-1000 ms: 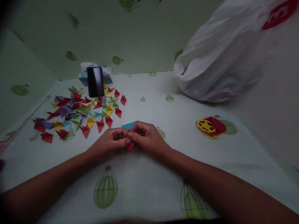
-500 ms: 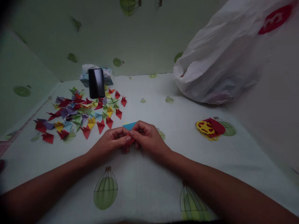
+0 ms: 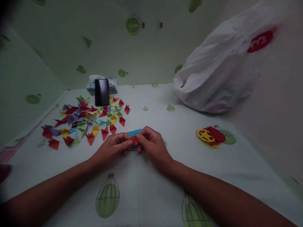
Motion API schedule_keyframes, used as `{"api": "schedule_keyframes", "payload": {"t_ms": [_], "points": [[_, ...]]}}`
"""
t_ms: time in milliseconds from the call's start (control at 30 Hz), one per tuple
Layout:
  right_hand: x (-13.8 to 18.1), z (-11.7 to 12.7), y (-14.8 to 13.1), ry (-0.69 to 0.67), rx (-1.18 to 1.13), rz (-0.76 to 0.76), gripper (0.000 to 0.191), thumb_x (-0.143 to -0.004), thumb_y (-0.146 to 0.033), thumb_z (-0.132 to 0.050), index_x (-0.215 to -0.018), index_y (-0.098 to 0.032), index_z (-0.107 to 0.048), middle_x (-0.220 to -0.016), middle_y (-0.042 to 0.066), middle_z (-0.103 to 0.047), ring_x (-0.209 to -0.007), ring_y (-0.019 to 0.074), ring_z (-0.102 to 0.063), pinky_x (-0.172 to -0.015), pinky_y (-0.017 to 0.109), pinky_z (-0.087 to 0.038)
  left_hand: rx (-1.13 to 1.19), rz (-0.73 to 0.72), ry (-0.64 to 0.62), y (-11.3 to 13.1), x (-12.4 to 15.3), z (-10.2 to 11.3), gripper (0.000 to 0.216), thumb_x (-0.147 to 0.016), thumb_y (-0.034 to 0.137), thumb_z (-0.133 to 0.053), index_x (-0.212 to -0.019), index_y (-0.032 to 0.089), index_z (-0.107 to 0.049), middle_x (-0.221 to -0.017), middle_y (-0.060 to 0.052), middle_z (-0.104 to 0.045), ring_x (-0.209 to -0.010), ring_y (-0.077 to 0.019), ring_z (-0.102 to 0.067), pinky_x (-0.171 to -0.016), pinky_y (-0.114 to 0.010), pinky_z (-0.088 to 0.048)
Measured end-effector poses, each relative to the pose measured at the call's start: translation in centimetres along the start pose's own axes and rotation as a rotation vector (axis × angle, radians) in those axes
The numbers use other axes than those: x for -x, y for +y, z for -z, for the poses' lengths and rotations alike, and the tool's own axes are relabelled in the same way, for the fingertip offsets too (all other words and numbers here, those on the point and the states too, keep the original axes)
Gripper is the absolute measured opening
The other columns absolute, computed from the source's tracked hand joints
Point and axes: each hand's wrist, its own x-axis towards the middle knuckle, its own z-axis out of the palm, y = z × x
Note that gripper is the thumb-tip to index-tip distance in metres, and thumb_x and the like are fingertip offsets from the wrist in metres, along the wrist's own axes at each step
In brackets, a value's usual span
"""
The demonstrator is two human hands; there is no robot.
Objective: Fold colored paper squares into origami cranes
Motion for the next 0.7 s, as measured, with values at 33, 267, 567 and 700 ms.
{"api": "schedule_keyframes", "payload": {"t_ms": [33,267,567,700], "points": [[0.0,0.0,0.0,-0.002,-0.012,-0.002,0.026,-0.088,-0.036,-0.066,-0.073,-0.019,-0.052,-0.056,-0.005,-0.059,-0.05,0.0089,-0.053,-0.054,0.023,-0.04,-0.005,0.006,0.012,0.0,0.0,0.0,0.025,-0.082,0.038,-0.066,-0.072,0.016,-0.057,-0.055,0.006,-0.052,-0.05,-0.0071,-0.042,-0.051,-0.02,-0.033],[0.0,0.1,0.2,0.01,-0.011,-0.013,0.028,-0.088,-0.039,-0.065,-0.074,-0.019,-0.053,-0.052,-0.005,-0.06,-0.049,0.0096,-0.052,-0.056,0.024,-0.04,-0.029,0.03,0.08,-0.6,-0.3,0.1,0.033,-0.08,0.045,-0.065,-0.067,0.018,-0.051,-0.048,0.008,-0.046,-0.042,-0.0067,-0.035,-0.045,-0.021,-0.027],[0.0,-0.3,0.5,0.006,0.057,0.022,0.036,-0.085,-0.05,-0.066,-0.072,-0.02,-0.052,-0.053,-0.003,-0.059,-0.05,0.0124,-0.053,-0.055,0.026,-0.04,0.034,-0.032,0.001,-1.1,-0.2,-0.3,0.032,-0.081,0.047,-0.064,-0.078,0.016,-0.056,-0.062,0.003,-0.057,-0.047,-0.0078,-0.044,-0.046,-0.021,-0.032],[0.1,-0.1,0.9,-0.044,0.071,0.029,0.036,-0.087,-0.05,-0.064,-0.074,-0.02,-0.051,-0.057,-0.002,-0.06,-0.052,0.0129,-0.054,-0.056,0.026,-0.041,0.064,-0.019,0.007,-1.1,0.0,-0.4,0.037,-0.079,0.051,-0.064,-0.07,0.017,-0.051,-0.056,0.005,-0.054,-0.043,-0.0064,-0.04,-0.044,-0.021,-0.027]]}}
